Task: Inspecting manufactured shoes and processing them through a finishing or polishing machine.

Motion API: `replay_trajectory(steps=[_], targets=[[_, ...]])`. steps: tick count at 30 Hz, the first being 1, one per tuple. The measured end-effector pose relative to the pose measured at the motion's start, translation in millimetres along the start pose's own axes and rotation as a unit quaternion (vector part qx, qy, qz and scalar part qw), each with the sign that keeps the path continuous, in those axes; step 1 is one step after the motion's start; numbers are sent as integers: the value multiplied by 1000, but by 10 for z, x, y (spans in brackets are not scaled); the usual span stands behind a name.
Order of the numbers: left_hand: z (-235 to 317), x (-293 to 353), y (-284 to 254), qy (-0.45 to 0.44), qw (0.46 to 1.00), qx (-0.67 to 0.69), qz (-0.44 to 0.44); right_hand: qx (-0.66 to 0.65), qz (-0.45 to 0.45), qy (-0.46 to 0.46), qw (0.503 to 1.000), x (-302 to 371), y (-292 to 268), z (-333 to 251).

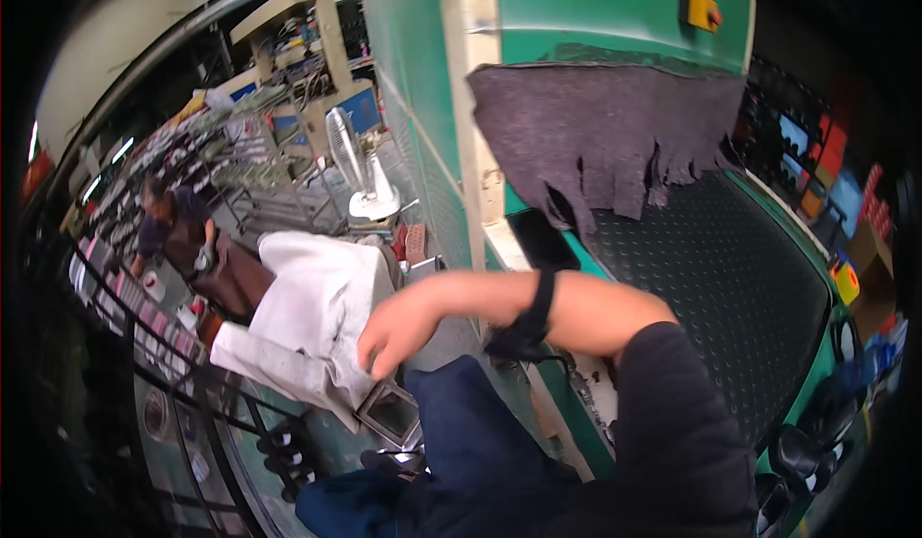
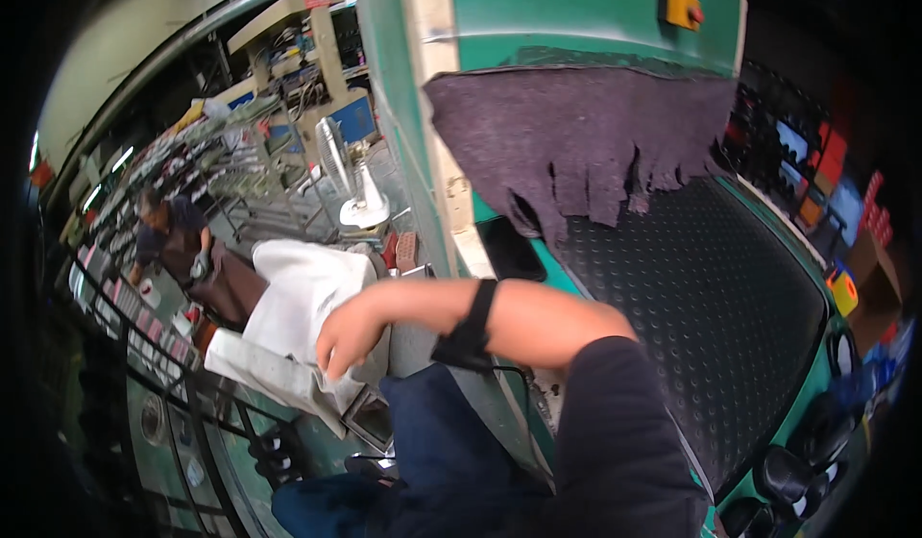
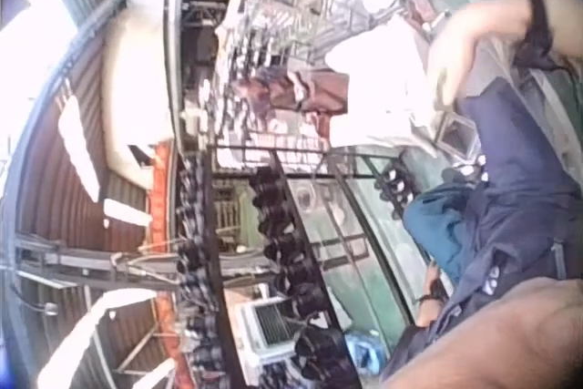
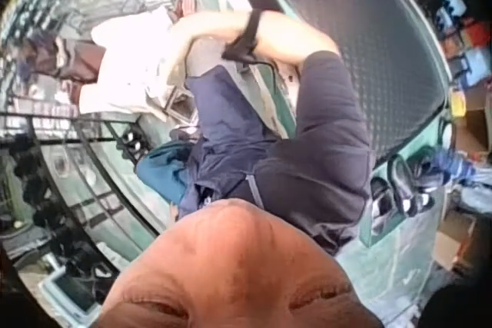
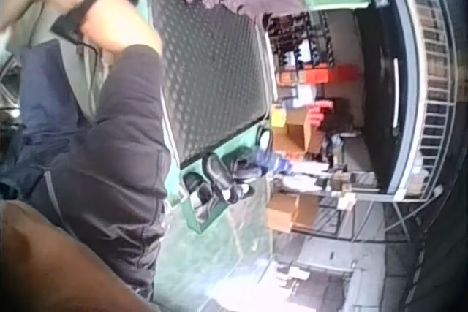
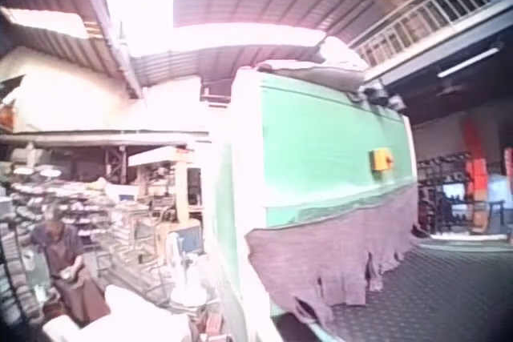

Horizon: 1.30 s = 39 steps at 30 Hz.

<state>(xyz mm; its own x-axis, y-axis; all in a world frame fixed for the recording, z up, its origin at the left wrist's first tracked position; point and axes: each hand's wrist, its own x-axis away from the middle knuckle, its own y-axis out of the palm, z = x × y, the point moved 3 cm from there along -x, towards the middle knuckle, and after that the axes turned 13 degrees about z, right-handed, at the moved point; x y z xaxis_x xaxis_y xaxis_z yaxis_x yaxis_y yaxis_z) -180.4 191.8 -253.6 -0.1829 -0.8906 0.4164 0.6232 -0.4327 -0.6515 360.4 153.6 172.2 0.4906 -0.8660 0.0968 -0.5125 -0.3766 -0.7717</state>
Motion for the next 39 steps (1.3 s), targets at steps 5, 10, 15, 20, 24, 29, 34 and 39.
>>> replay_trajectory(steps=[5, 10, 15, 20, 24, 29, 34, 39], targets=[[759, 107, -235, 51, 998, -11, 25, -215, 287, 135, 924, 2092, -1033, 703], [944, 235, -470, 50, 997, -27, 51, -299, 763, 211, 532, 4229, -1245, 1901], [916, 447, -712, 39, 996, -36, 76, -148, 876, 407, 210, 4869, -1130, 2952], [746, 718, -990, 30, 994, -40, 95, 209, 611, 554, 526, 3545, -1520, 3396], [462, 895, -1221, 52, 992, -28, 112, 238, 569, 535, 577, 3058, -1555, 3510], [71, 1079, -1291, -37, 993, -9, 109, 274, 613, 565, 479, 4035, -1371, 3559], [-95, 1389, -1163, -132, 984, -42, 110, 262, 600, 669, 351, 5594, -746, 3666], [-225, 1719, -1084, -194, 974, -39, 112, 191, 597, 689, 365, 6405, -345, 3955]])
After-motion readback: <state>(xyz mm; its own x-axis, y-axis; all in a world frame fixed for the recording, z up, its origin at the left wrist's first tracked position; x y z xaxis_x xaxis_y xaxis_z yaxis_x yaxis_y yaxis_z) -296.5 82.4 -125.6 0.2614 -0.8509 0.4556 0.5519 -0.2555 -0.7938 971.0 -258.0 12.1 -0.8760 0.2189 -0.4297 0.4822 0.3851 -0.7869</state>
